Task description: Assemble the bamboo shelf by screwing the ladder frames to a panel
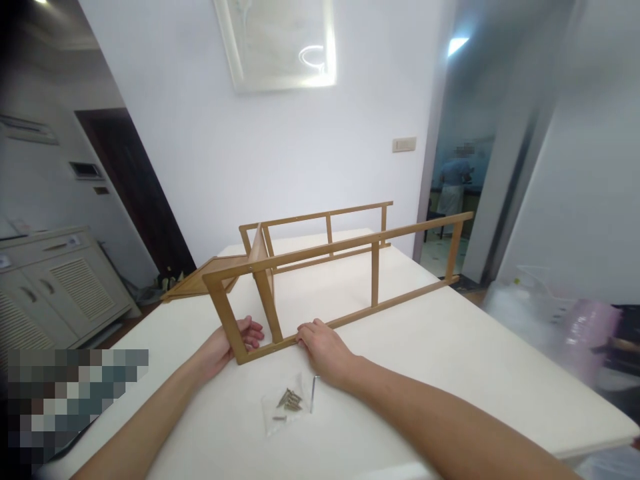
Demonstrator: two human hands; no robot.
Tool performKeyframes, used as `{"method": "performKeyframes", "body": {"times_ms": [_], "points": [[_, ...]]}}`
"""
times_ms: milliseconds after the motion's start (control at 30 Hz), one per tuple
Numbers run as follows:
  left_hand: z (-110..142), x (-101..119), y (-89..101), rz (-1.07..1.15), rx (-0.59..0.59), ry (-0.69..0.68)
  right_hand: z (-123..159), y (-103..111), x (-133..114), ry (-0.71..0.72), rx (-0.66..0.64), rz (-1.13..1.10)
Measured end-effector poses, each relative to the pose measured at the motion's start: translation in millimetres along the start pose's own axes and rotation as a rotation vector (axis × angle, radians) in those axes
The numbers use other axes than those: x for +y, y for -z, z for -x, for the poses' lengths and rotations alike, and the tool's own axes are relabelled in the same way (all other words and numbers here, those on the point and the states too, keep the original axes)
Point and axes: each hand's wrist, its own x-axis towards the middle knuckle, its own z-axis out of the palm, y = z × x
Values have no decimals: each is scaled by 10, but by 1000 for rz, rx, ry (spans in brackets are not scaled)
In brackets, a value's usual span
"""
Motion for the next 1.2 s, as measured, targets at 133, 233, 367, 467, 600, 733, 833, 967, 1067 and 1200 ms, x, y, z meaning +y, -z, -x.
{"method": "performKeyframes", "body": {"times_ms": [133, 233, 367, 467, 600, 733, 833, 967, 1067, 1200], "points": [[-57, -37, 85, -39, -71, -25, 3, -6, 7, -70, -46, 25], [-61, -39, 103, -71, -113, -53, 2, -5, 11, -67, -61, 31], [-40, -11, 69, -15, -147, -3, -4, -12, 18, -56, -47, 48], [-22, 14, 43, 33, -219, 47, -8, -24, 22, -36, -35, 34], [10, 68, 81, -112, -204, -5, -8, -36, 28, -26, -10, -1], [84, 161, 202, -498, -166, -136, 4, -47, 44, -27, 5, -20], [151, 203, 287, -737, -256, -152, 11, -54, 55, -29, 11, -34], [189, 183, 336, -874, -273, -184, 1, -54, 55, -46, 12, -48], [179, 148, 313, -890, -315, -224, -14, -55, 52, -68, 20, -54], [161, 100, 189, -901, -260, -245, -21, -59, 53, -65, 26, -58]]}}
